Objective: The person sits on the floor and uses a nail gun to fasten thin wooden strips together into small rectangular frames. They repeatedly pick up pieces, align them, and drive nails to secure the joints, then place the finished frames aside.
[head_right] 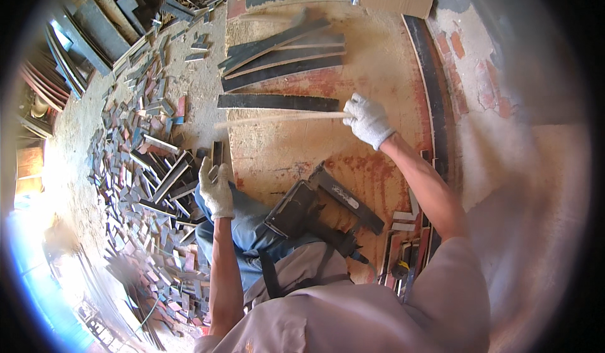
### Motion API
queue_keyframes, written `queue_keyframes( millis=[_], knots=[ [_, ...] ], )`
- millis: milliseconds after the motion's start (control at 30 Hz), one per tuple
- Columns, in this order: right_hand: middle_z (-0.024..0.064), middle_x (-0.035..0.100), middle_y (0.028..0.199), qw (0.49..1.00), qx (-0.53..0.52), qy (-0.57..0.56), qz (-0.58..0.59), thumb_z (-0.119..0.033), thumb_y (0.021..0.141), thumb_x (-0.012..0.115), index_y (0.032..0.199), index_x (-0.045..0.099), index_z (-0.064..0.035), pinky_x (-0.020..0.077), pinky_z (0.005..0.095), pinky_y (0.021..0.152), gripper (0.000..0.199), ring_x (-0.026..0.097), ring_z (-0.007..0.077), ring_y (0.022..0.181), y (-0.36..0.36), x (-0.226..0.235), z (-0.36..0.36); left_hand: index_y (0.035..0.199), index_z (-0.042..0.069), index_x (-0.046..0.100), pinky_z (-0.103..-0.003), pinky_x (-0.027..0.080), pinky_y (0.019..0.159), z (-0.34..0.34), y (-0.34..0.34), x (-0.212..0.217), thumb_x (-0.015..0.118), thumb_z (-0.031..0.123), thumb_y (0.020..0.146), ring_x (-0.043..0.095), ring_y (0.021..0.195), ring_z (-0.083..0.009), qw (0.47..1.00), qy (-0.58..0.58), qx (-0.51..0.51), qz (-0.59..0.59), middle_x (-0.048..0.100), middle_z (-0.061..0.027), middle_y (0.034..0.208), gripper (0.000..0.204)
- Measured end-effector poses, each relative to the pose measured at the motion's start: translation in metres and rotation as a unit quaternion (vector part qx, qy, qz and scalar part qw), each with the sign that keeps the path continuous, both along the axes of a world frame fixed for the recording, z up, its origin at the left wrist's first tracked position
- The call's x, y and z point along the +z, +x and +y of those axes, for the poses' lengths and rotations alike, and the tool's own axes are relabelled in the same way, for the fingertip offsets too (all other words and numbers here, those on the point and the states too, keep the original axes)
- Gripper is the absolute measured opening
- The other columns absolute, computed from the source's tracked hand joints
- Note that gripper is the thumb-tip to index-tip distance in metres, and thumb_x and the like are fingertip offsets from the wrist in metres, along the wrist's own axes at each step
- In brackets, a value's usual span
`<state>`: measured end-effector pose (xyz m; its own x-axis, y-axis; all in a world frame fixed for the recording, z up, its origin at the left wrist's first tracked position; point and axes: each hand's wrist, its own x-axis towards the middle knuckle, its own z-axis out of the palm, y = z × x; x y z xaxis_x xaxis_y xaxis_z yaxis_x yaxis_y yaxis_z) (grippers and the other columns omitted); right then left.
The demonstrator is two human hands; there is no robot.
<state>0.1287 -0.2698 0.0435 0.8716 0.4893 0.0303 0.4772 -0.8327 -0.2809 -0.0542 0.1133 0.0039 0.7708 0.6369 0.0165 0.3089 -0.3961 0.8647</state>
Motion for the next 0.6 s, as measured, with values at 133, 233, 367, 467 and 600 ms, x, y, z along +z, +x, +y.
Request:
queue_keyframes(
  millis=[133,233,367,467,600],
  knots=[
    [0.0112,0.061,0.092,0.998,0.034,-0.011,0.050,-0.016,0.083,0.079,0.093,0.065,-0.0073,0.0534,0.0470,0.073,0.019,0.065,0.0340,0.087,-0.034,-0.020,-0.004,0.145,0.005,0.057,-0.037,0.056,0.089,-0.015,0.013,-0.018,0.077,0.025,0.095,0.068,0.107,-0.0212,0.994,-0.107,0.032,0.000,0.068,-0.0152,0.127,0.057],
    [0.0107,0.062,0.097,0.994,0.072,0.000,0.081,-0.010,0.083,0.076,0.097,0.067,-0.0073,0.0536,0.0452,0.077,0.017,0.065,0.0321,0.087,-0.036,-0.029,0.011,0.135,0.006,0.066,-0.030,0.056,0.077,0.000,0.019,-0.060,0.079,0.015,0.092,0.065,0.086,-0.0124,0.988,-0.113,0.086,-0.063,0.073,-0.0069,0.108,0.045],
    [0.0075,0.063,0.107,0.986,-0.070,0.075,0.130,-0.020,0.080,0.083,0.111,0.070,-0.0127,0.0526,0.0429,0.080,0.035,0.064,0.0275,0.094,-0.012,-0.024,0.005,0.115,0.004,0.070,-0.028,0.055,0.072,-0.014,0.031,-0.047,0.080,0.010,0.090,0.061,0.077,-0.0106,0.981,-0.140,0.135,-0.012,0.071,-0.0034,0.100,0.027],
    [0.0093,0.062,0.116,0.988,-0.144,-0.019,-0.055,-0.026,0.079,0.084,0.121,0.067,-0.0150,0.0485,0.0490,0.093,0.047,0.060,0.0321,0.104,0.006,-0.036,0.036,0.103,0.005,0.068,-0.027,0.056,0.069,-0.021,0.037,-0.035,0.082,0.005,0.087,0.062,0.078,-0.0116,0.971,-0.183,0.146,-0.048,0.069,-0.0025,0.094,0.020],
    [0.0136,0.064,0.115,0.995,-0.101,0.000,-0.007,-0.024,0.076,0.087,0.116,0.062,-0.0137,0.0477,0.0523,0.093,0.049,0.060,0.0384,0.109,0.020,-0.054,0.043,0.103,0.004,0.065,-0.029,0.062,0.067,-0.016,0.038,-0.040,0.082,0.000,0.085,0.062,0.082,-0.0138,0.967,-0.201,0.148,-0.058,0.065,-0.0050,0.097,0.025]
  ],
)
